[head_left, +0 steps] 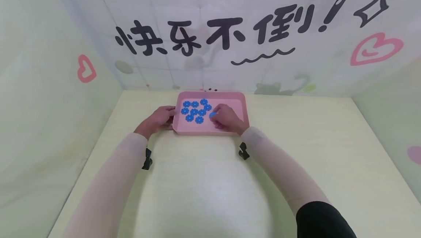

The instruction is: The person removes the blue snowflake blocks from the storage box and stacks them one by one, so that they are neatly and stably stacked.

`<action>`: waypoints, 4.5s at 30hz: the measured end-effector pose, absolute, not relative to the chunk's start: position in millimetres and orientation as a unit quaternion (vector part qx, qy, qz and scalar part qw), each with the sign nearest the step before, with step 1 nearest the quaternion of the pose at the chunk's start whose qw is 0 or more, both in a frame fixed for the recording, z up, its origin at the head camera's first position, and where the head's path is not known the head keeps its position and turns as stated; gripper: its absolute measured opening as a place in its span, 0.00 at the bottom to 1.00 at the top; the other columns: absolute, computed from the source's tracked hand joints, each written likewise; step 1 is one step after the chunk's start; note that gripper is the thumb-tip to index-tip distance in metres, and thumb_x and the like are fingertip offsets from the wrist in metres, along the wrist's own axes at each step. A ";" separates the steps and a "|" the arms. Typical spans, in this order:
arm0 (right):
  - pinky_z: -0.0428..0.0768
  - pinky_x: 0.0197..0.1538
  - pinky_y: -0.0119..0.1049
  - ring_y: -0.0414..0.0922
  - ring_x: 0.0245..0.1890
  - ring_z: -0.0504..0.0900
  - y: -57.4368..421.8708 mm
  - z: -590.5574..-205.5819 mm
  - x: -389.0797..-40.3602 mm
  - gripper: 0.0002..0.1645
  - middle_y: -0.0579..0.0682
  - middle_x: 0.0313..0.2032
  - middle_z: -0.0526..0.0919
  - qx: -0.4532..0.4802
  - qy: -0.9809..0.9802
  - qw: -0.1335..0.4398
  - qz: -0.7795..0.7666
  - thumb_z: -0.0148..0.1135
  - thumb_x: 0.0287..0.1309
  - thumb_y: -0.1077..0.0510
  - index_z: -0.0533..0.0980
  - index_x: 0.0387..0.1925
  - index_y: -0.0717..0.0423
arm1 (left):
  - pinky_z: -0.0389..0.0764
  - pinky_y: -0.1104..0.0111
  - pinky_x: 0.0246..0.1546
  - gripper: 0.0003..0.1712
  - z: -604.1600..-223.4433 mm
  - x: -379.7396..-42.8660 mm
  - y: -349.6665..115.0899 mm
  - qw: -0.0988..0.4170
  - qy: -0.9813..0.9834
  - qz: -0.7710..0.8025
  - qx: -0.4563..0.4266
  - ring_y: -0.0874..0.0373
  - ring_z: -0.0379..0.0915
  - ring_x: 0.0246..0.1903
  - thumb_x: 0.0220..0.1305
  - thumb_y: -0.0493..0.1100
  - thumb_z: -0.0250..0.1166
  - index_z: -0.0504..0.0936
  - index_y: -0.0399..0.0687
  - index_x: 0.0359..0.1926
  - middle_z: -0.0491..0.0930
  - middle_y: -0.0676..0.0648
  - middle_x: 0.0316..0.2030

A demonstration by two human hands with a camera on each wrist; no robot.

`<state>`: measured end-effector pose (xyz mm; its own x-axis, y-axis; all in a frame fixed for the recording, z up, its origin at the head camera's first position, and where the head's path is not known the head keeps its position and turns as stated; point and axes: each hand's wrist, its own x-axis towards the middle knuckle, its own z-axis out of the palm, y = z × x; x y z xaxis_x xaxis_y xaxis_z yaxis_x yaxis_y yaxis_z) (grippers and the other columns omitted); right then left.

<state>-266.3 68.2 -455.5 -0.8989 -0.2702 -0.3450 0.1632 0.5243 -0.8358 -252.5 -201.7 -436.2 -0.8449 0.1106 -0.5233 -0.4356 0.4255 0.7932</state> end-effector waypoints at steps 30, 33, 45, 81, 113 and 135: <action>0.85 0.32 0.38 0.46 0.23 0.82 106.3 -414.5 -275.0 0.11 0.57 0.30 0.83 -0.043 0.812 0.134 -0.566 0.61 0.66 0.57 0.80 0.46 0.56 | 0.80 0.68 0.42 0.30 -440.7 -250.6 -205.0 0.250 0.798 0.541 -0.088 0.49 0.68 0.48 0.77 0.50 0.46 0.55 0.51 0.75 0.71 0.39 0.54; 0.85 0.31 0.36 0.43 0.22 0.82 116.8 -407.7 -273.9 0.14 0.53 0.27 0.82 -0.021 0.795 0.117 -0.595 0.61 0.65 0.57 0.79 0.49 0.59 | 0.80 0.68 0.41 0.30 -440.2 -249.9 -205.2 0.248 0.800 0.540 -0.087 0.49 0.69 0.47 0.77 0.51 0.46 0.55 0.52 0.76 0.71 0.39 0.53; 0.84 0.29 0.31 0.39 0.19 0.83 178.4 -422.5 -269.1 0.22 0.49 0.22 0.83 0.073 0.706 0.037 -0.704 0.61 0.64 0.61 0.73 0.58 0.65 | 0.80 0.69 0.41 0.30 -443.7 -249.1 -204.7 0.249 0.797 0.545 -0.081 0.50 0.69 0.47 0.78 0.50 0.45 0.54 0.51 0.76 0.71 0.39 0.54; 0.82 0.30 0.28 0.35 0.20 0.81 225.3 -468.8 -263.0 0.25 0.44 0.22 0.81 0.158 0.756 0.094 -0.628 0.57 0.66 0.61 0.68 0.61 0.69 | 0.80 0.67 0.43 0.30 -440.6 -249.1 -202.9 0.246 0.808 0.528 -0.092 0.50 0.69 0.48 0.78 0.51 0.43 0.54 0.53 0.76 0.71 0.40 0.54; 0.84 0.30 0.34 0.38 0.19 0.82 179.5 -399.5 -287.0 0.24 0.49 0.22 0.81 0.102 0.848 0.100 -0.510 0.51 0.69 0.56 0.71 0.59 0.68 | 0.78 0.71 0.37 0.30 -443.5 -248.9 -201.1 0.239 0.814 0.523 -0.080 0.50 0.69 0.46 0.78 0.52 0.43 0.55 0.53 0.76 0.72 0.40 0.50; 0.84 0.37 0.33 0.46 0.29 0.86 78.8 -429.2 -305.5 0.22 0.53 0.33 0.85 0.025 0.857 0.170 -0.486 0.57 0.67 0.51 0.76 0.60 0.51 | 0.77 0.71 0.37 0.30 -444.3 -249.0 -200.4 0.237 0.812 0.528 -0.074 0.53 0.68 0.42 0.78 0.53 0.42 0.55 0.54 0.76 0.71 0.42 0.44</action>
<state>-305.5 78.8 -429.2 -0.9410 -0.1232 -0.3151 0.2074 0.5256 -0.8250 -249.0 -200.4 -444.3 -0.8763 0.1308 -0.4636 -0.3705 0.4321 0.8222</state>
